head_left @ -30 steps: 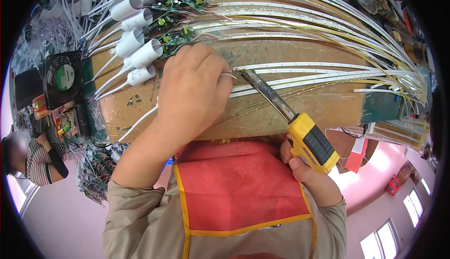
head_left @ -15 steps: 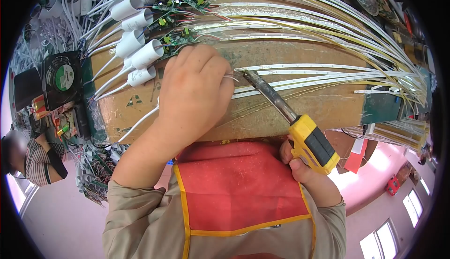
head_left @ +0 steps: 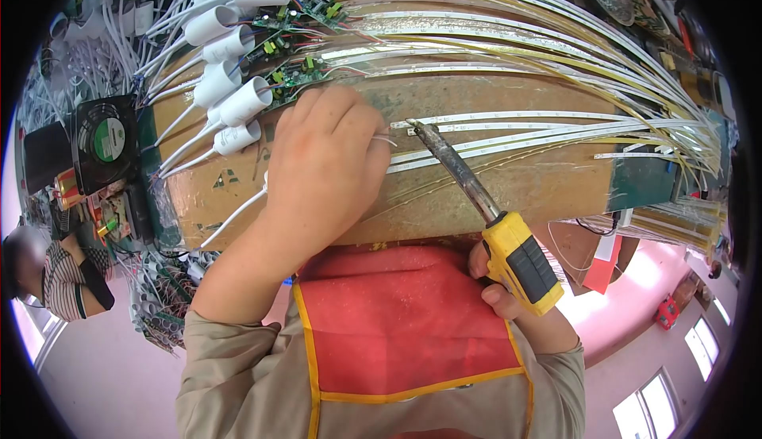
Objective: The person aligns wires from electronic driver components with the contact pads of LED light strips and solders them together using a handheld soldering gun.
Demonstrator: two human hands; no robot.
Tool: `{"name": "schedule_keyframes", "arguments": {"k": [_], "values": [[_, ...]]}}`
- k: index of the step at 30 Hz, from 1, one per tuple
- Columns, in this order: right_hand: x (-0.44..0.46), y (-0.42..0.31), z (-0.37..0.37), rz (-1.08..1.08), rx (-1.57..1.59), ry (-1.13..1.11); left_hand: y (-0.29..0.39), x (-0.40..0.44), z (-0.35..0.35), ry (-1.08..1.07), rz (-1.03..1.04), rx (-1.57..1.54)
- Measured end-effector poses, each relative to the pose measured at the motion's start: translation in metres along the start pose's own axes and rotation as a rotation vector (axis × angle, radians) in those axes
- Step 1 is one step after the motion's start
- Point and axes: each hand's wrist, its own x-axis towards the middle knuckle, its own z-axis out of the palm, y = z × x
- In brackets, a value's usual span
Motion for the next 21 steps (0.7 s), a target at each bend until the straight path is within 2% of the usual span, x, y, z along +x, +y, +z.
{"name": "schedule_keyframes", "arguments": {"k": [6,13,21], "values": [[-0.008,0.001,-0.007,0.059,-0.101,-0.023,0.0,0.0,-0.003,-0.005,-0.019,-0.03],[0.001,-0.007,-0.007,0.013,-0.327,-0.065,-0.003,0.005,-0.013,-0.111,-0.097,-0.149],[-0.001,0.0,-0.007,0.013,-0.367,-0.078,-0.003,0.007,-0.015,-0.15,-0.068,-0.096]]}}
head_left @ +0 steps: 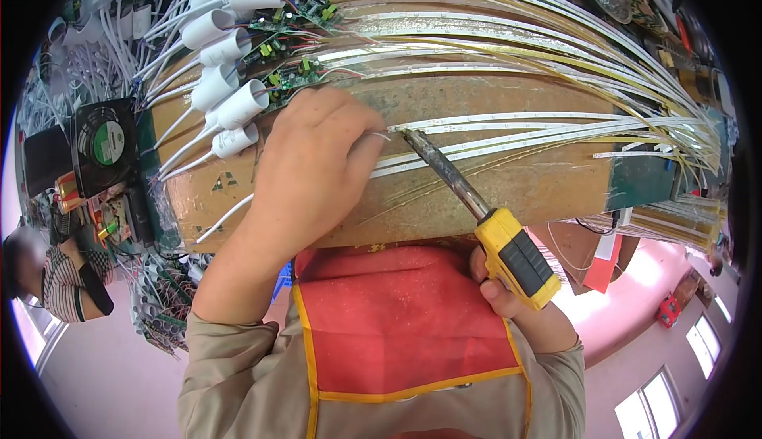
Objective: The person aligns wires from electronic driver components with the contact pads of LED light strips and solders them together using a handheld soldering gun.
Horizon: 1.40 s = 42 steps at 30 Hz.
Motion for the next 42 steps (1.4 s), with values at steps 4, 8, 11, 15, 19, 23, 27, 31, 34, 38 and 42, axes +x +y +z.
{"name": "schedule_keyframes", "arguments": {"k": [4,8,11,15,19,23,27,31,34,38,42], "values": [[-0.001,0.001,0.0,0.003,-0.015,-0.006,-0.001,-0.001,0.003,0.016,0.015,0.013],[-0.004,0.005,0.001,0.006,-0.026,-0.009,-0.001,-0.001,0.005,0.036,0.03,0.03],[-0.004,0.004,0.003,0.024,-0.02,0.011,-0.002,-0.002,0.006,0.041,0.035,0.029],[-0.004,0.003,0.003,0.042,0.072,0.034,-0.002,-0.002,0.007,0.053,0.045,0.022],[-0.006,0.006,0.003,0.039,0.115,0.037,-0.001,-0.001,0.009,0.08,0.062,0.023],[-0.007,0.007,0.005,0.053,0.155,0.064,-0.004,0.001,0.012,0.117,0.102,0.015],[-0.006,0.007,0.006,0.036,0.145,0.072,-0.004,0.002,0.012,0.108,0.079,0.001],[-0.006,0.008,0.006,0.021,0.112,0.069,-0.001,0.002,0.008,0.057,0.017,0.021],[-0.004,0.007,0.006,0.006,0.094,0.067,-0.001,0.002,0.008,0.051,0.004,0.021],[-0.001,0.006,0.008,-0.002,0.147,0.096,-0.001,0.003,0.007,0.038,-0.006,0.023],[-0.001,0.007,0.008,0.016,0.177,0.088,-0.001,0.003,0.006,0.018,-0.019,0.024]]}}
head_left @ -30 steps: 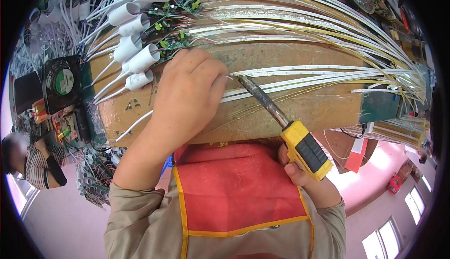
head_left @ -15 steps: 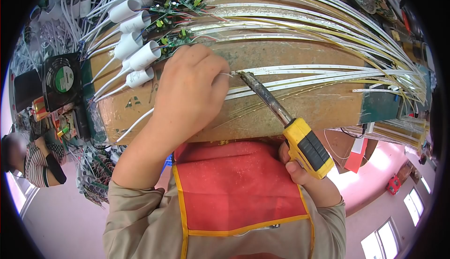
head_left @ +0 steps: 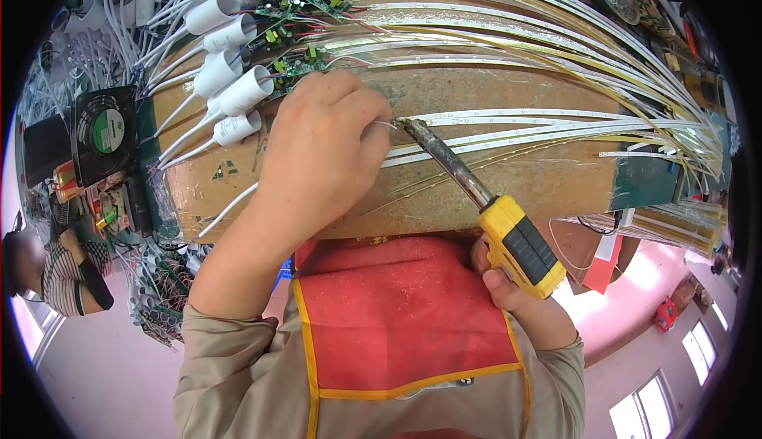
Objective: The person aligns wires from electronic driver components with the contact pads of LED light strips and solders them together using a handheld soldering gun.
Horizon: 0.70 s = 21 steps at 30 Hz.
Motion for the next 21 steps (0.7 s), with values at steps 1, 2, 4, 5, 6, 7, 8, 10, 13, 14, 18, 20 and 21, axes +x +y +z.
{"name": "schedule_keyframes", "arguments": {"k": [1,2,4,5,6,7,8,10,13,14,18,20,21], "values": [[0.0003,-0.0003,-0.0007,0.005,-0.009,-0.013,0.0002,0.0001,-0.0005,-0.007,-0.005,0.006],[0.0006,-0.0005,-0.0014,0.01,-0.018,-0.026,0.0005,0.0002,-0.001,-0.013,-0.01,0.011],[0.0013,-0.0015,-0.0011,0.011,-0.012,-0.026,0.0004,0.0005,-0.0016,-0.021,-0.014,0.017],[0.0013,-0.0013,-0.0009,0.014,-0.006,-0.026,0.0003,0.0006,-0.0017,-0.024,-0.014,0.016],[0.0001,0.0004,-0.0005,0.019,0.007,-0.024,0.0002,0.0006,-0.0018,-0.026,-0.013,0.015],[-0.0008,0.0009,0.0,0.02,0.024,-0.016,0.0003,0.0008,-0.0021,-0.028,-0.013,0.016],[-0.0017,0.0014,0.0005,0.021,0.042,-0.008,0.0005,0.0009,-0.0023,-0.029,-0.012,0.017],[-0.0025,0.0005,0.001,0.019,0.079,0.004,0.0004,0.001,-0.0021,-0.03,-0.012,0.015],[-0.0013,-0.003,-0.0037,0.024,0.107,-0.037,-0.0001,0.001,-0.0021,-0.027,-0.012,0.009],[-0.0026,-0.0011,-0.0035,0.019,0.11,-0.031,0.0001,0.0008,-0.0021,-0.027,-0.013,0.009],[-0.0055,0.0033,0.0003,0.001,0.149,0.007,0.0008,0.0009,-0.0022,-0.028,-0.014,0.018],[-0.0051,0.0027,0.0002,-0.003,0.157,0.011,0.0013,0.0008,-0.0021,-0.031,-0.02,0.018],[-0.0046,0.0022,-0.0012,-0.004,0.148,0.001,0.0014,0.0008,-0.0021,-0.032,-0.022,0.018]]}}
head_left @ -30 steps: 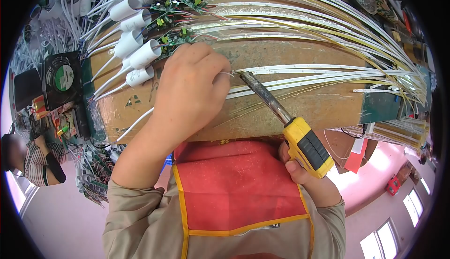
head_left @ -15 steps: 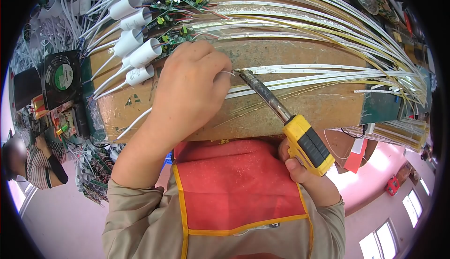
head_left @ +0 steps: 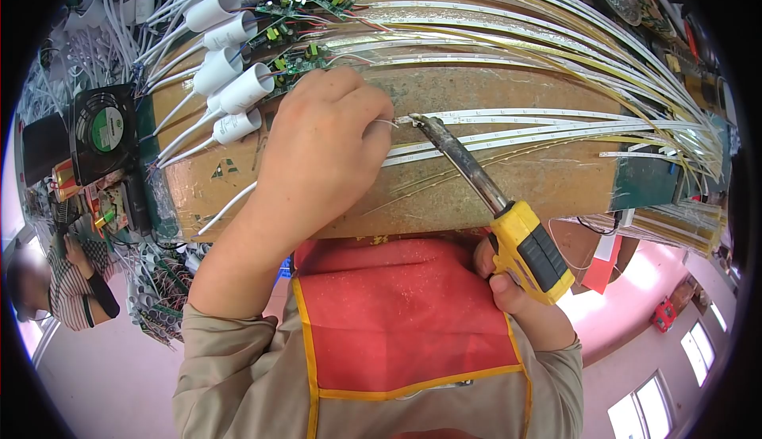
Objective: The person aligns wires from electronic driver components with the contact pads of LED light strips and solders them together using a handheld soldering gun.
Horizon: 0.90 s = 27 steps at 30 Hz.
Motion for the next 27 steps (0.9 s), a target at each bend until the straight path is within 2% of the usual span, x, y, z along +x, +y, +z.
{"name": "schedule_keyframes", "arguments": {"k": [27], "values": [[-0.0033,-0.003,-0.0042,0.032,-0.069,0.002,0.0009,0.0,0.0006,0.015,0.021,-0.016]]}}
